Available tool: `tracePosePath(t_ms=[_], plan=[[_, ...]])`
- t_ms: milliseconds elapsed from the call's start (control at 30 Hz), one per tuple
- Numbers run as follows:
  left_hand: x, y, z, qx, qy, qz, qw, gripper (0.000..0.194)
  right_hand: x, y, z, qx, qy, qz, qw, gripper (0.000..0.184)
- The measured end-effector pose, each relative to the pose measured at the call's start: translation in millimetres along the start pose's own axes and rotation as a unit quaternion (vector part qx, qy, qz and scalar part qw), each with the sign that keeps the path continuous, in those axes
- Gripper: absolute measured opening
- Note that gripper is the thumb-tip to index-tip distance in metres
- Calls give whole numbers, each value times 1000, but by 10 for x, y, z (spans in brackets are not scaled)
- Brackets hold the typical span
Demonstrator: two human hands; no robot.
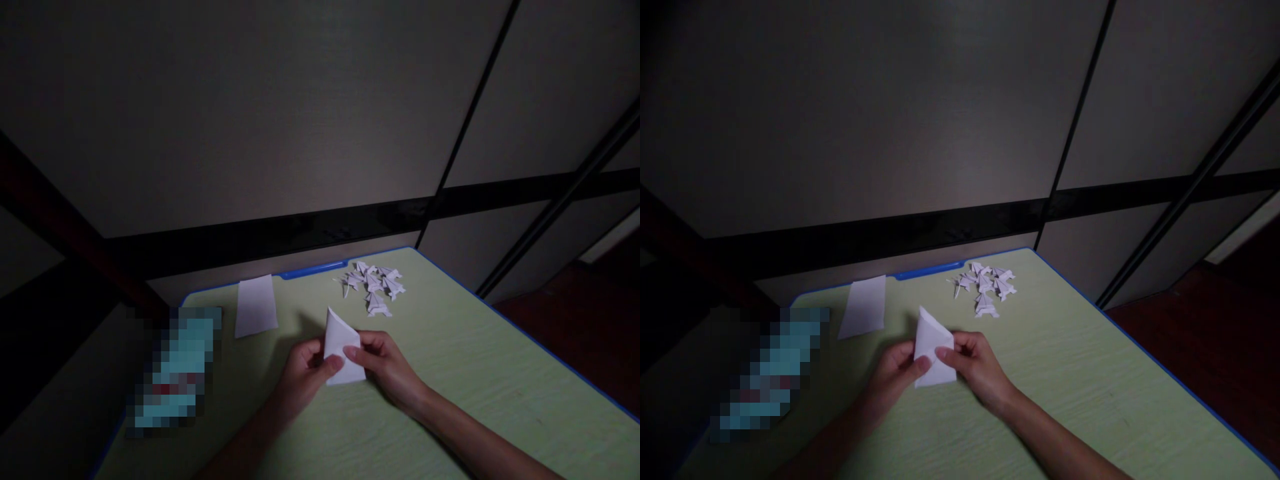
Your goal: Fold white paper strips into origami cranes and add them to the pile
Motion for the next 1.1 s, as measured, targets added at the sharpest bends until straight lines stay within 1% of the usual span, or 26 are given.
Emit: tracePosePath(t_ms=[100, 167, 267, 433, 633, 733, 933, 1100], plan=[[-61, 99, -9, -58, -38, 0, 998, 27, 2, -14, 0, 12, -9, -34, 999, 23], [-60, 144, -9, -81, -44, -1, 996, 24, 25, -37, 1, 27, -7, -64, 998, 24], [-40, 159, -5, -85, -42, -3, 995, 23, 52, -64, 6, 43, 0, -91, 995, 24], [-42, 156, -14, -93, -41, -3, 995, 23, 52, -63, 9, 43, 11, -125, 991, 25], [-59, 214, -34, -139, -47, 22, 989, 20, 40, -85, -1, 51, 6, -131, 990, 29], [-54, 234, -29, -151, -52, 39, 986, 21, 29, -93, 0, 54, -3, -130, 990, 29], [-8, 264, 5, -154, -53, 62, 985, 25, 11, -95, 5, 56, -12, -135, 989, 35], [-4, 277, 8, -153, -58, 57, 985, 25, -2, -77, 5, 52, -15, -134, 990, 35]])
Point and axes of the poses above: each hand's wrist, its own z-axis towards the middle knuckle, its own y-axis out of the back of the hand, x = y × z, the point moved 9 cm from there along z, towards the middle knuckle, and after that the axes turned 9 degrees about y, right-handed, at the moved point
